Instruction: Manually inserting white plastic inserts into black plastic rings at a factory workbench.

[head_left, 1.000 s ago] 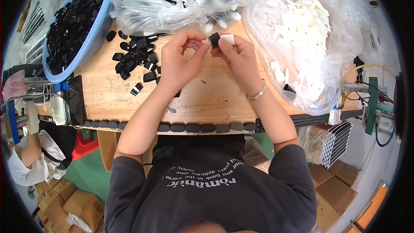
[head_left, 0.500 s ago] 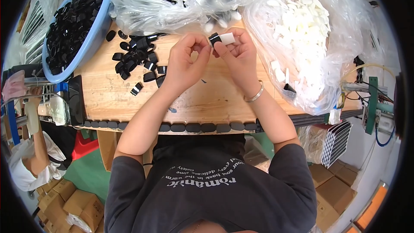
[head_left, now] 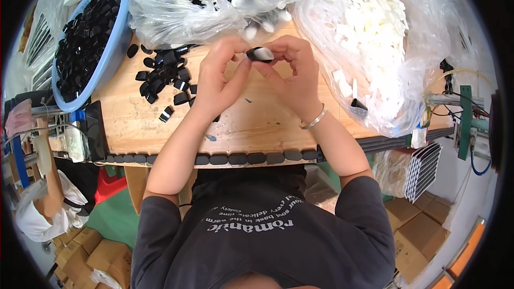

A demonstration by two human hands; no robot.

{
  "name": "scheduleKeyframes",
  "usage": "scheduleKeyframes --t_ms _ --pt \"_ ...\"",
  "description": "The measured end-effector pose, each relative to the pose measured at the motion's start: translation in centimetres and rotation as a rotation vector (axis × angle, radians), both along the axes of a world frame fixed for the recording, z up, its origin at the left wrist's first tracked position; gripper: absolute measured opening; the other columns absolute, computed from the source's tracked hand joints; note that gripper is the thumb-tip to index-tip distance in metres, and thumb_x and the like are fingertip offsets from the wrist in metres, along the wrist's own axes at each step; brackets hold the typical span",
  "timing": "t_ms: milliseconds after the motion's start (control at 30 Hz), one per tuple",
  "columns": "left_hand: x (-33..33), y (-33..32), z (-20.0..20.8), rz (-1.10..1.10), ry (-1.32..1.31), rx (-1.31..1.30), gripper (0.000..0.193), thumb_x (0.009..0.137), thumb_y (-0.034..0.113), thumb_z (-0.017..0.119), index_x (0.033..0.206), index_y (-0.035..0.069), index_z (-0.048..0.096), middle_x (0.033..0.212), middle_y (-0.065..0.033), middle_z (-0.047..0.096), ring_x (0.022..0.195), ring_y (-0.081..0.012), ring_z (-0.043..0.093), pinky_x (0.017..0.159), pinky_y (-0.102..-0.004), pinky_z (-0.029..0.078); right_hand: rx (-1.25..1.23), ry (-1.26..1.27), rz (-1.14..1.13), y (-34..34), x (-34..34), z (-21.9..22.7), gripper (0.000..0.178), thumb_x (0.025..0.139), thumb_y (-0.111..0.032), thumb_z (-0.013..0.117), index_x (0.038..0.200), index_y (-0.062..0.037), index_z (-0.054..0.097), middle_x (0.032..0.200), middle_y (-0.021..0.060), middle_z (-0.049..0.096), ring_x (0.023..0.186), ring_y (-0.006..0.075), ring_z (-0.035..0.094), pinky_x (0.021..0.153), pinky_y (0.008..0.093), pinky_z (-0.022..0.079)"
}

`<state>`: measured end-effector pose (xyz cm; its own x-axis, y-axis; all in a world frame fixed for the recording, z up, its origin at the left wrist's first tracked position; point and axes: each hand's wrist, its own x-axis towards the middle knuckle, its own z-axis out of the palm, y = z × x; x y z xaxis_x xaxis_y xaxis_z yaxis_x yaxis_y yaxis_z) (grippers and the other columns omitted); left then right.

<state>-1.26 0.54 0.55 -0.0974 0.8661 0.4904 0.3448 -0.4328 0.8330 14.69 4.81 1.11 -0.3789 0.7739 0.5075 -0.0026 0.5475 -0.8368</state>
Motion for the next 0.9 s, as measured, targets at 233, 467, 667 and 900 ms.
scheduleKeyframes --t_ms 233,467,667,900 --pt "0.7 0.0 -0.6 -0.030 -0.123 -0.006 0.006 0.082 -0.002 0.063 0.088 0.000 0.063 0.086 -0.0087 0.063 0.085 -0.0203 0.058 0.076 -0.0295 0.044 0.003 0.191 -0.009 -0.1 -0.2 -0.6 0.042 0.077 0.003 0.074 0.107 -0.0025 0.045 0.097 0.0100 0.065 0.086 0.0131 0.064 0.075 0.0239 0.052" --pt "0.5 -0.1 -1.0 -0.019 -0.137 -0.027 0.008 0.083 -0.002 0.062 0.091 0.000 0.064 0.086 -0.0088 0.064 0.081 -0.0192 0.057 0.077 -0.0286 0.044 0.204 -0.041 -0.041 0.3 0.4 0.4 0.029 0.077 0.004 0.073 0.099 -0.0014 0.056 0.097 0.0093 0.064 0.083 0.0142 0.064 0.073 0.0253 0.053" --pt "0.4 0.0 0.1 0.125 0.124 0.173 0.013 0.079 -0.005 0.064 0.090 0.000 0.063 0.089 -0.0122 0.064 0.083 -0.0259 0.059 0.076 -0.0315 0.046 0.169 -0.052 -0.022 0.2 0.5 1.0 0.021 0.077 0.004 0.072 0.094 -0.0004 0.060 0.101 0.0103 0.064 0.086 0.0153 0.064 0.075 0.0255 0.053" --pt "0.5 -0.2 0.0 0.058 0.093 0.138 0.014 0.078 -0.006 0.064 0.090 -0.001 0.063 0.089 -0.0129 0.064 0.084 -0.0267 0.059 0.077 -0.0319 0.047 -0.076 0.059 0.119 0.3 0.7 0.4 0.018 0.078 0.007 0.069 0.093 0.0018 0.060 0.104 0.0095 0.064 0.093 0.0138 0.063 0.081 0.0256 0.053"
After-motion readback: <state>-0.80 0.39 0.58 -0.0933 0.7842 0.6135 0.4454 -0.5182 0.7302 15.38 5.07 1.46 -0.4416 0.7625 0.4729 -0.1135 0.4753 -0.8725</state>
